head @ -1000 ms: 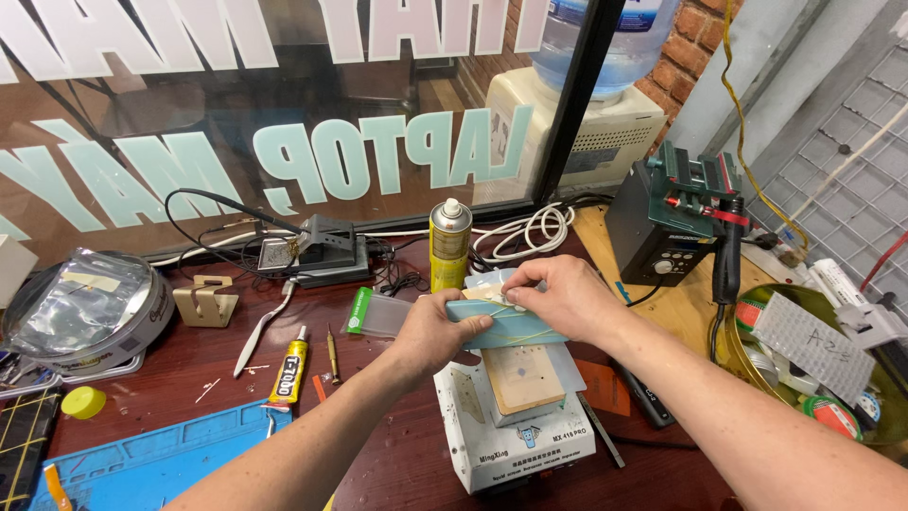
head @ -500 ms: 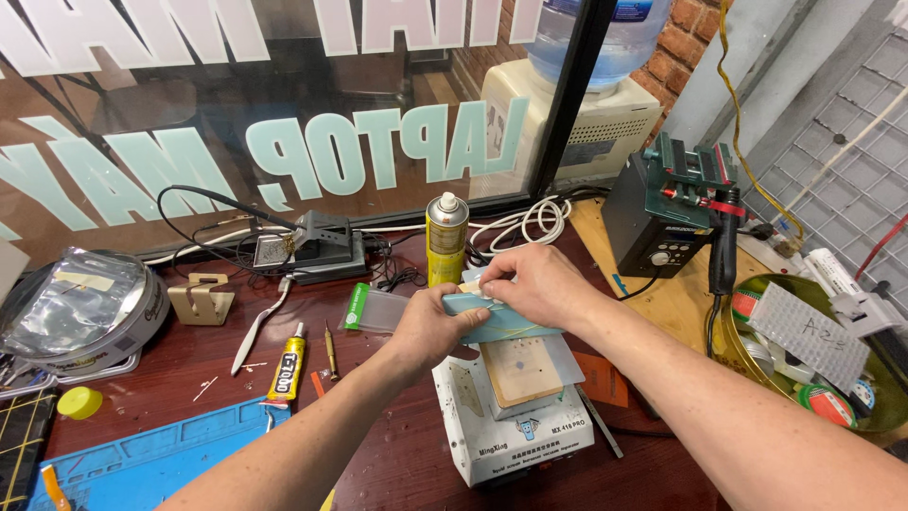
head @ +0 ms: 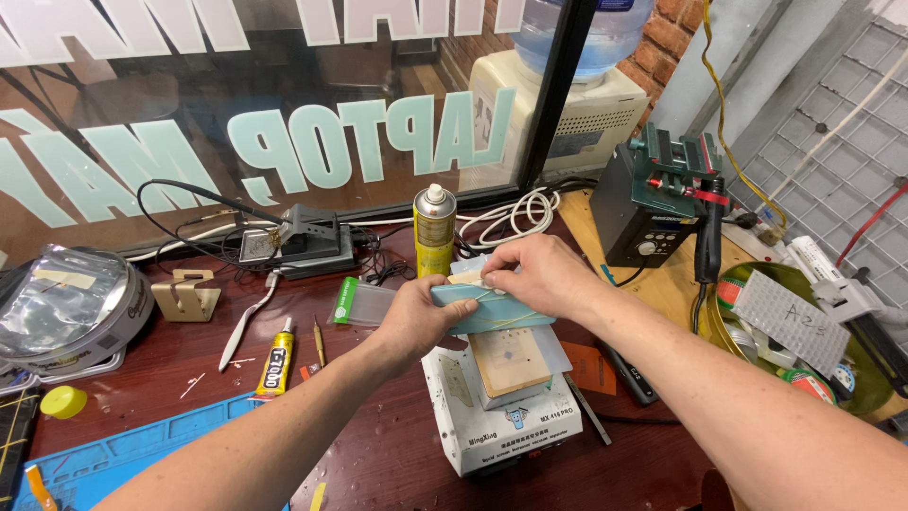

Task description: The person applies thin yellow tape in a crisscross pattern across the back and front of a light blue smartphone. They repeatedly reposition and smooth the tape, then wipe the device with a cloth while the tape remains attached.

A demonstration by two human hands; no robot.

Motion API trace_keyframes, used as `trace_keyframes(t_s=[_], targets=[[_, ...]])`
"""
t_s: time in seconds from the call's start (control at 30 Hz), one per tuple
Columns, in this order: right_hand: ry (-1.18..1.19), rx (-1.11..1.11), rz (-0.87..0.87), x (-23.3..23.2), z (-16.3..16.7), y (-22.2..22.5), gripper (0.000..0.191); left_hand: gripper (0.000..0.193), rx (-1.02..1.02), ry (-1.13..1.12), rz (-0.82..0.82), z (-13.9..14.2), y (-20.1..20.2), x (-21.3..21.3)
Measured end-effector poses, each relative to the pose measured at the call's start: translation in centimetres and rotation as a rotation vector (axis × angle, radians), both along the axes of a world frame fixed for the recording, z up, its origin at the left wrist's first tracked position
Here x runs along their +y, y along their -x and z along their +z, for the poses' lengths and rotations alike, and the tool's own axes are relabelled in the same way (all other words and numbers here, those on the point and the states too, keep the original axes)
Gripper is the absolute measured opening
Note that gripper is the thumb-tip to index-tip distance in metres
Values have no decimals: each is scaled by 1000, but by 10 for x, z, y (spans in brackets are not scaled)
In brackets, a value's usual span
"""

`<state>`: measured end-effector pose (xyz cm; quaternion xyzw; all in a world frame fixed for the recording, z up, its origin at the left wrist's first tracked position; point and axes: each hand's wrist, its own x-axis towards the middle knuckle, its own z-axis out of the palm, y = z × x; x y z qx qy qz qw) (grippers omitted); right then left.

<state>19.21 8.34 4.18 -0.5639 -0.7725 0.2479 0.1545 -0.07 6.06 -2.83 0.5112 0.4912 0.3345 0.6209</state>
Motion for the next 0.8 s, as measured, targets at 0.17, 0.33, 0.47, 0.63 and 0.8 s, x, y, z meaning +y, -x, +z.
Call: trace_keyframes(t_s=[0.17,0.33,0.47,0.63,0.8], targets=[[-78,1,33,-2,1,1,19,34,-10,7,20,-1,0,0],[-96,24,51,-1,-13,1,19,34,-4,-22,15,-3,0,-1],[-130,42,-9,14,-7,-33,20,34,5,-8,16,-4,0,0],[-127,132,-157,12,1,-60,20,35,19,7,13,-3,-1,1],[-101,204,-123,-8,-28,-33,20,36,24,-1,23,-3,0,1]])
